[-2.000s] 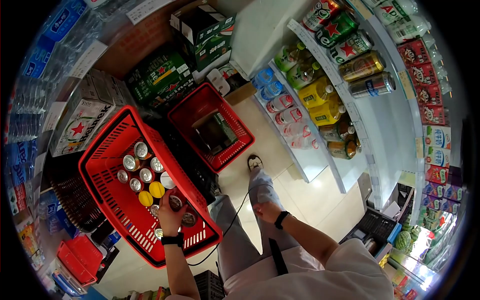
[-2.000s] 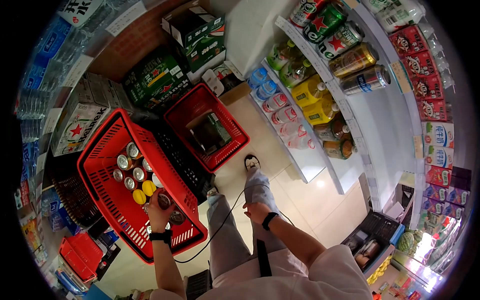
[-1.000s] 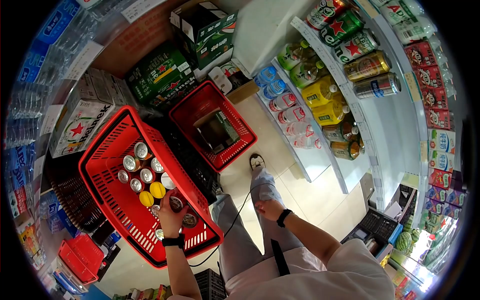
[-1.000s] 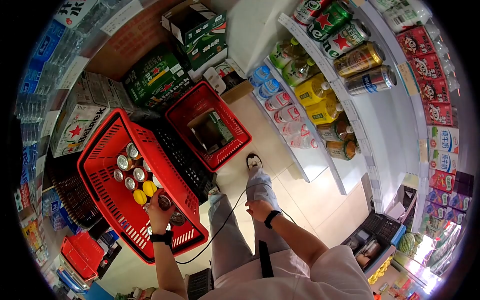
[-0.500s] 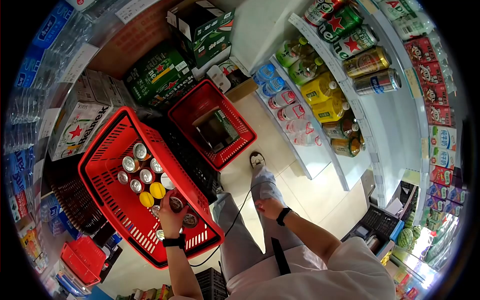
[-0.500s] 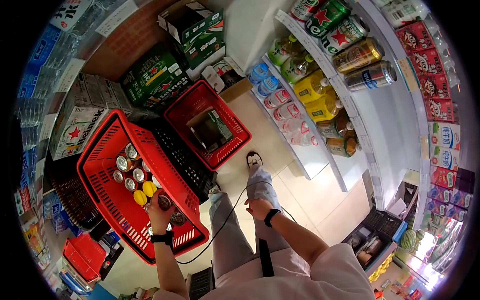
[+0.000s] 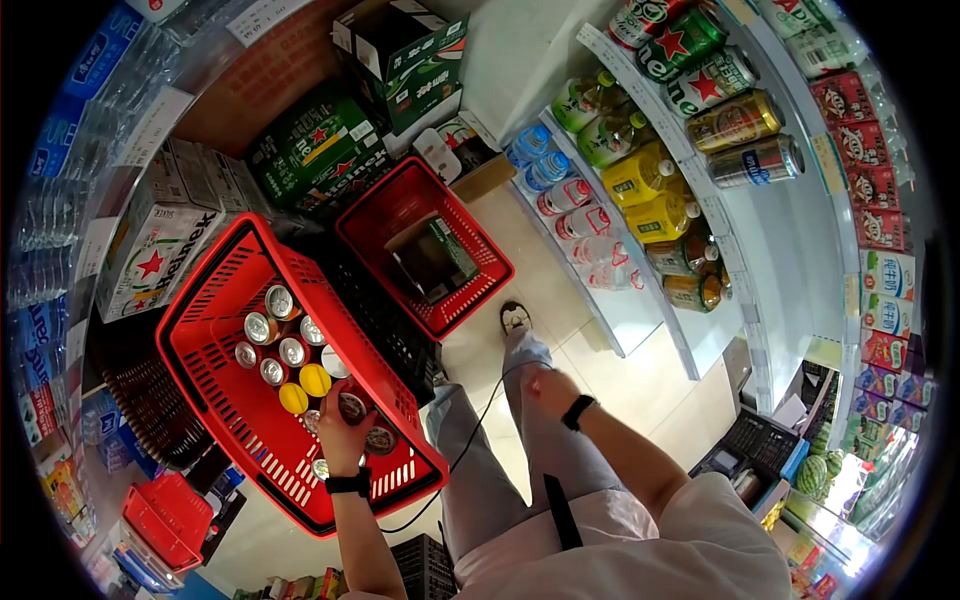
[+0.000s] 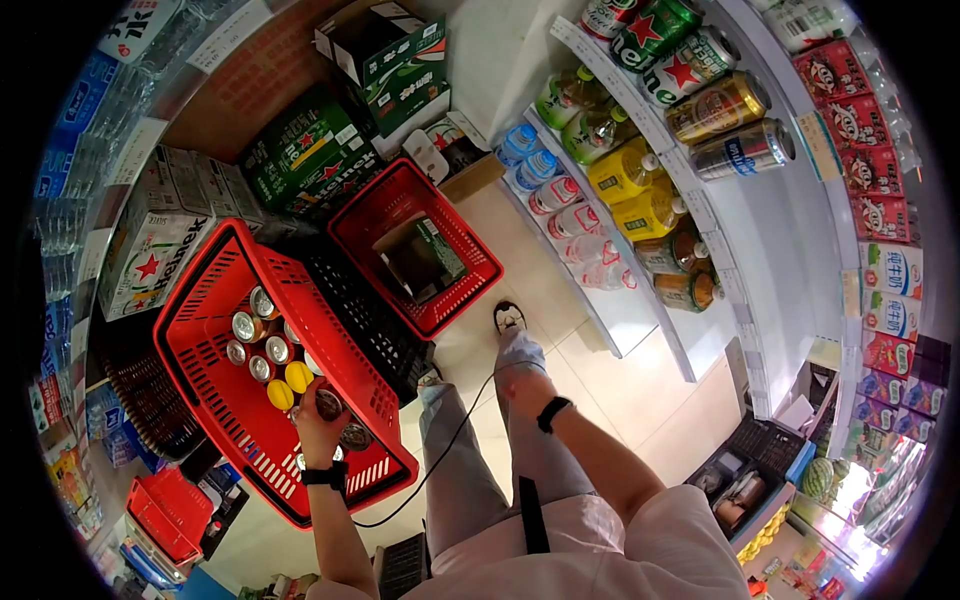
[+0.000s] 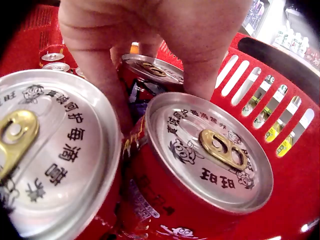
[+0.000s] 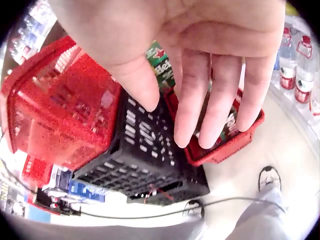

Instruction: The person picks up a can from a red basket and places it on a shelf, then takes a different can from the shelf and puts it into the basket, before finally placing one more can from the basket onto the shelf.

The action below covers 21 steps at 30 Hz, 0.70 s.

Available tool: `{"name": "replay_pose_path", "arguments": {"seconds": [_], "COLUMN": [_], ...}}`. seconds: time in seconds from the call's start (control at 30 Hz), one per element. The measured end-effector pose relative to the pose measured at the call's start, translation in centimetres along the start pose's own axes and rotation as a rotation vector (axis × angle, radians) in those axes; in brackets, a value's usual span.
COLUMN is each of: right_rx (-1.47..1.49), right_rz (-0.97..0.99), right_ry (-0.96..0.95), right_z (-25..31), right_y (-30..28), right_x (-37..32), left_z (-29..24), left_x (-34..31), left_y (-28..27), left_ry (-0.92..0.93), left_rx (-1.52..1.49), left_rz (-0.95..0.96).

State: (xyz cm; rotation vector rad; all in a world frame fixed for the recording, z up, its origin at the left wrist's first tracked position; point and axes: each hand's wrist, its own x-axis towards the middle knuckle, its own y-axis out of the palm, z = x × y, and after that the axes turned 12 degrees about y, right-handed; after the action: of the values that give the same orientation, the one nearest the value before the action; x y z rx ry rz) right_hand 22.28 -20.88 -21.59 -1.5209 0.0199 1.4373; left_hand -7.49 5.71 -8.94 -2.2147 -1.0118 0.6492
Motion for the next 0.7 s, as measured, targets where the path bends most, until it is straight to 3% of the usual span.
{"name": "replay_pose_path", "arguments": {"seconds": [0.07, 0.13, 0.27, 0.37, 0.7], "right_rx": [0.385, 0.504, 0.581, 0.583, 0.541], "right_rz": [-0.179, -0.306, -0.691, -0.834, -0.957], "right_ry": [0.084, 0.037, -0.041, 0.006, 0.103], "right_z": [0.2, -0.2, -2.4, -3.1, -7.0], "right_y": [-5.3, -10.7, -17.9, -22.8, -29.9], "right_x": [0.1, 0.3, 1.3, 0.8, 2.3], "left_z": [0.0, 0.0, 0.0, -0.2, 0.0], "left_x": [0.0, 0.1, 0.1, 0.1, 0.2], "left_y": [0.1, 0.1, 0.1, 0.1, 0.2], "left_ry": [-0.012, -0.023, -0.039, -0.063, -0.037], "left_rx": [0.006, 0.011, 0.054, 0.049, 0.032], "left_rz": [0.003, 0.007, 0.019, 0.016, 0.000]}}
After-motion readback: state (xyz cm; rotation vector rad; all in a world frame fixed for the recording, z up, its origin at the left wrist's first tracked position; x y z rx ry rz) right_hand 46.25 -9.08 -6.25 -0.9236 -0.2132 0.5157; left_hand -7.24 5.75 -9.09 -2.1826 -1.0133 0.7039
